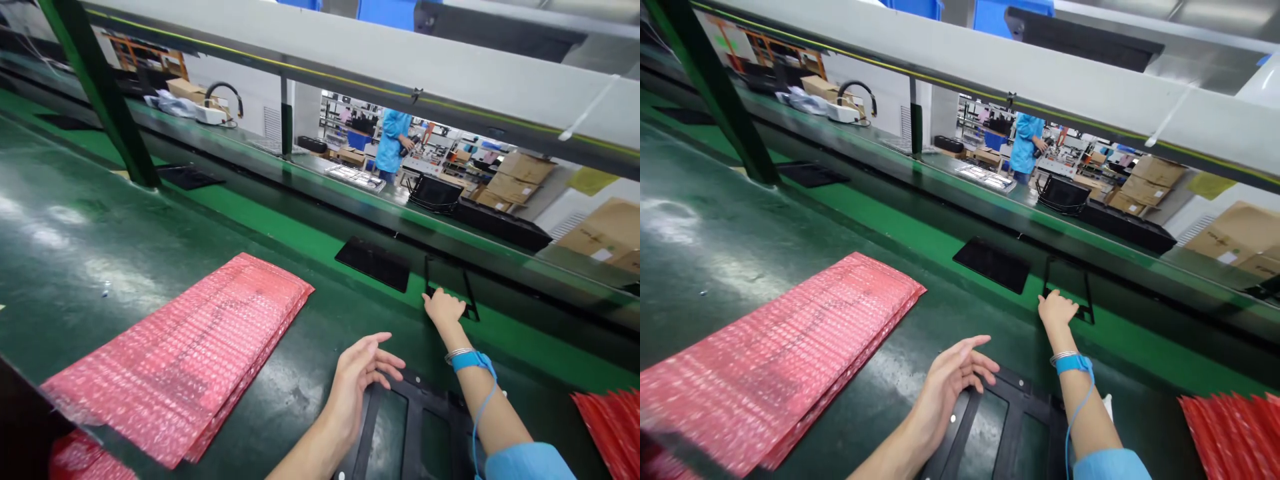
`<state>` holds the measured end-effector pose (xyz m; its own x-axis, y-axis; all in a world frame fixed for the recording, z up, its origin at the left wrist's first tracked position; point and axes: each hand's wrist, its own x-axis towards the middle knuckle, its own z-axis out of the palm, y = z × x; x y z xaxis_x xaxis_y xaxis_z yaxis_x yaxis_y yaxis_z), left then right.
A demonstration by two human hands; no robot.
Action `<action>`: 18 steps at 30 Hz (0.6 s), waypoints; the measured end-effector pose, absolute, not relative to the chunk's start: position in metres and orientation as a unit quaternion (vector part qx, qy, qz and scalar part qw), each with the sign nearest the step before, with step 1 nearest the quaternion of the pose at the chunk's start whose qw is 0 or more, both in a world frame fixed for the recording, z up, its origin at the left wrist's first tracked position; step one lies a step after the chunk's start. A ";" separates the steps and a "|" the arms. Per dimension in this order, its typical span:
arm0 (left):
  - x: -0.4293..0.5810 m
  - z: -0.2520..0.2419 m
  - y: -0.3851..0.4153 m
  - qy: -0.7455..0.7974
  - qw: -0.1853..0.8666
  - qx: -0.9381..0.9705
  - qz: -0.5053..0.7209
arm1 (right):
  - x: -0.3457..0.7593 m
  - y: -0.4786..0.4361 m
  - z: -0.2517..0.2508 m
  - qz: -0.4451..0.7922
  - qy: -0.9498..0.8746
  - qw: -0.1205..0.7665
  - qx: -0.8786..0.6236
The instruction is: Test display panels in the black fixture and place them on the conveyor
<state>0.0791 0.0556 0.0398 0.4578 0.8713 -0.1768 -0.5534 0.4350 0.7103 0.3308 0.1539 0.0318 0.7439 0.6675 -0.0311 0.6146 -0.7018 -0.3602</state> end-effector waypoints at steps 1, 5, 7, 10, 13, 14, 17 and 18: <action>0.079 0.041 0.055 0.273 0.802 0.295 0.441 | 0.333 0.152 0.031 0.073 -0.352 0.141 -0.922; 0.076 0.047 0.056 0.281 0.797 0.312 0.434 | 0.346 0.147 0.040 0.071 -0.360 0.088 -0.926; 0.076 0.047 0.058 0.284 0.794 0.318 0.433 | 0.356 0.142 0.049 0.082 -0.362 0.084 -0.925; 0.078 0.042 0.062 0.289 0.788 0.319 0.441 | 0.370 0.127 0.061 0.111 -0.379 0.104 -0.913; 0.078 0.040 0.066 0.300 0.769 0.327 0.460 | 0.374 0.098 0.069 0.147 -0.411 0.148 -0.888; 0.077 0.041 0.066 0.305 0.758 0.333 0.471 | 0.373 0.086 0.070 0.160 -0.425 0.165 -0.876; 0.074 0.045 0.065 0.315 0.715 0.353 0.514 | 0.363 0.045 0.073 0.194 -0.475 0.214 -0.832; 0.073 0.046 0.065 0.316 0.701 0.360 0.529 | 0.359 0.031 0.073 0.201 -0.492 0.228 -0.816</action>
